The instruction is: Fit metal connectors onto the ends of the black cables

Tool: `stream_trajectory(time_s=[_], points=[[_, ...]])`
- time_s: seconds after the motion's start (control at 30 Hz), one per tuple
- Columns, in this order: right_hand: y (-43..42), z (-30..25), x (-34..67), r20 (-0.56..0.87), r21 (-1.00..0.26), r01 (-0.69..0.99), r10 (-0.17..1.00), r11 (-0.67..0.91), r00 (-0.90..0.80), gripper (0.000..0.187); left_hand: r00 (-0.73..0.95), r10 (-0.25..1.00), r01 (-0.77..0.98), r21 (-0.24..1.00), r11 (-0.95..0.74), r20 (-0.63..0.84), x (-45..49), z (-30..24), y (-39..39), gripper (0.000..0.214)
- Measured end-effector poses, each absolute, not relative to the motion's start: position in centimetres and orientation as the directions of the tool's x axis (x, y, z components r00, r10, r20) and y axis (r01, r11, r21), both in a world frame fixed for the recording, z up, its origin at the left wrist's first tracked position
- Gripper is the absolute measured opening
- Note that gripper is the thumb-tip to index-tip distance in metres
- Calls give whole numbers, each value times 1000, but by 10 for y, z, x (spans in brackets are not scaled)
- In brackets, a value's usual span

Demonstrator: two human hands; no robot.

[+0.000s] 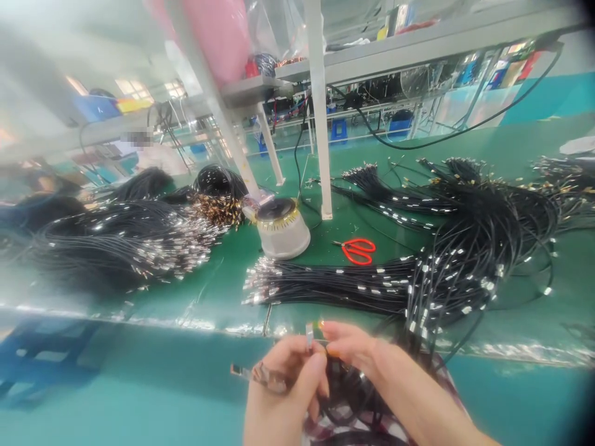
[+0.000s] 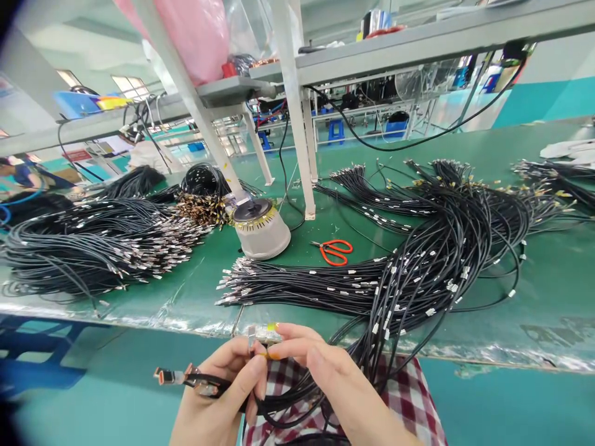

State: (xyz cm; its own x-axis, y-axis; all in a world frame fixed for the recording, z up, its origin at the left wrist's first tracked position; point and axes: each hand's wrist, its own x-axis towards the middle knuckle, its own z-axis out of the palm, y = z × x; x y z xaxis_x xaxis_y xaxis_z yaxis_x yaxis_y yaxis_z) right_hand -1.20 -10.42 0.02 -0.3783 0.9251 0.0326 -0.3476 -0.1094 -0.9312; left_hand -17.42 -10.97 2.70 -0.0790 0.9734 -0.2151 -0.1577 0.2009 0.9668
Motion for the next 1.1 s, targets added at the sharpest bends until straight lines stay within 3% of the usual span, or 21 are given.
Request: stream_trajectory(time_s=[0.17, 0.27, 0.37, 0.4, 0.53, 0.73, 0.9, 1.1], points=[[-105, 3, -10, -23, -994, -96, 964, -50, -263, 35, -79, 972, -136, 968, 210, -222, -174, 28, -112, 23], [-106, 13, -12, 25, -998, 48, 983, 34, -182, 29, -76, 973, -109, 972, 210, -218, -174, 29, -113, 21], [-103, 25, -18, 71, -990, 109, 989, 85, -126, 9, -67, 973, -85, 973, 213, -219, -174, 29, -113, 19], [-101, 28, -19, 79, -990, 111, 992, 89, -94, 4, -63, 974, -82, 973, 214, -219, -174, 28, -113, 18], [-91, 33, -22, 54, -996, 70, 998, 56, -28, 14, -56, 978, -146, 970, 192, -202, -174, 28, -113, 21], [-83, 33, -24, -74, -988, -120, 981, -97, -179, 14, -48, 979, -142, 971, 191, -200, -175, 29, -115, 16], [-80, 33, -30, -62, -987, -136, 979, -90, -196, 9, -57, 974, -113, 971, 211, -219, -174, 34, -115, 34], [-77, 31, -33, -28, -987, -146, 974, -63, -226, 12, -90, 974, -143, 971, 192, -206, -171, 37, -116, 29]])
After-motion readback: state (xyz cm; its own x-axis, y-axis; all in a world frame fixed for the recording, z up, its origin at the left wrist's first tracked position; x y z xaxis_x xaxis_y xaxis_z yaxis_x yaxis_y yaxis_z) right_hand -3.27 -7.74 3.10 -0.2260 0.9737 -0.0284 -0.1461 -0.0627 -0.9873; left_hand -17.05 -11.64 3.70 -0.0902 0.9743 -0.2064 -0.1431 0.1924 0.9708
